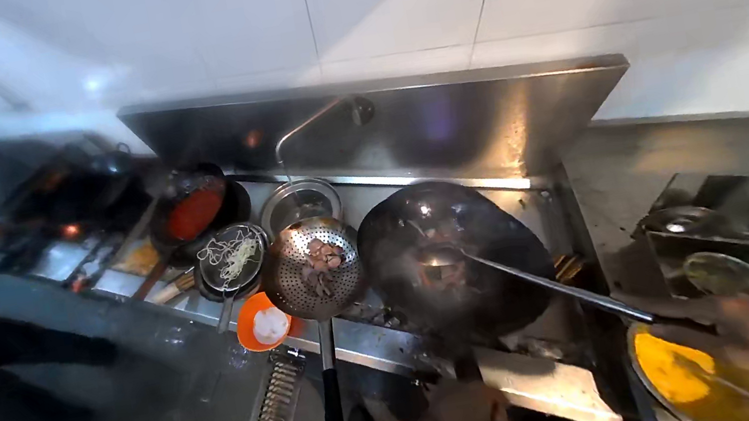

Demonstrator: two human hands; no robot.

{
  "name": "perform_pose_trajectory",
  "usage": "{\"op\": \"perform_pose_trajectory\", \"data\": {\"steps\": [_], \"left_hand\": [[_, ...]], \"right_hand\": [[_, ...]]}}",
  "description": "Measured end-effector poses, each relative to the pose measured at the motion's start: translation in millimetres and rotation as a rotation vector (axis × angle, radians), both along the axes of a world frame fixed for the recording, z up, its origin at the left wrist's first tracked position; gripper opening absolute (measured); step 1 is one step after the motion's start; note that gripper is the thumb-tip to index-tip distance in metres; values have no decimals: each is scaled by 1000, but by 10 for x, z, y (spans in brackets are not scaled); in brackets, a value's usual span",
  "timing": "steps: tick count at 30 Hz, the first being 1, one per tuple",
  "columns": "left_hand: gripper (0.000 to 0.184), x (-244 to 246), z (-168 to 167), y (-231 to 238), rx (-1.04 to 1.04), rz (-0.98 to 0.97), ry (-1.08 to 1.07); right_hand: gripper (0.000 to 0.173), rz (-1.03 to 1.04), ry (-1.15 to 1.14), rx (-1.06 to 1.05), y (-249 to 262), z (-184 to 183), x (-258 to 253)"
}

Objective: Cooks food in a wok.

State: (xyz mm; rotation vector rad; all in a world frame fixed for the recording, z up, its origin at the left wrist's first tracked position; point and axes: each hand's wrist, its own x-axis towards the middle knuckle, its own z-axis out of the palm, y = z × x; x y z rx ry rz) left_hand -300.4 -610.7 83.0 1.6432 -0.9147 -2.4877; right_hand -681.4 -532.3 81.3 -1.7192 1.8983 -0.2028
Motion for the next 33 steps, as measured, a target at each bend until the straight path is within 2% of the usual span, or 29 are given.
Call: {"op": "perform_pose_trajectory", "data": {"steps": [2,3,5,6,7,9,11,12,14,17,19,21,23,24,26,29,31,33], "left_hand": [[16,-155,-24,-317,23,61,93],[13,-217,-236,-382,40,97,117],[11,-176,-704,-200,-12,93,87],[10,-72,-792,-29,-49,57,64],[9,56,-757,154,-69,17,35],[11,195,-409,314,-67,-43,-20],[13,102,-27,97,-43,-47,-14],[16,1,54,-98,-22,-23,22],[15,-205,-212,-423,15,72,102],[10,-129,-899,-110,-38,104,90],[14,118,-863,233,-78,33,46],[14,184,-524,317,-51,1,7],[10,52,-219,127,17,45,41],[10,-53,-209,-26,51,104,95],[10,-261,-398,-331,92,205,177],[6,-414,-800,-459,47,176,157],[7,-434,-982,-407,51,171,122],[12,-425,-1090,-410,41,171,126]], "right_hand": [[46,30,13,78,-101,-24,103],[46,9,57,107,-177,-123,214],[47,-59,162,75,-285,-416,355],[47,-93,174,27,-269,-503,354],[49,-109,161,-18,-188,-496,314],[49,-65,96,-38,-30,-248,138],[47,9,30,26,-9,27,64],[47,33,29,83,-69,108,109],[46,26,126,151,-300,26,251],[46,-83,242,72,-422,-461,327],[46,-117,154,-26,-236,-418,212],[46,-82,35,-46,-43,-57,-17],[44,-7,-57,29,79,229,-158],[43,34,-57,63,59,311,-154],[42,56,48,152,-156,367,-6],[43,-63,273,220,-533,-38,394],[46,-240,229,161,-606,-496,644],[49,-428,100,18,-622,-778,928]]}}
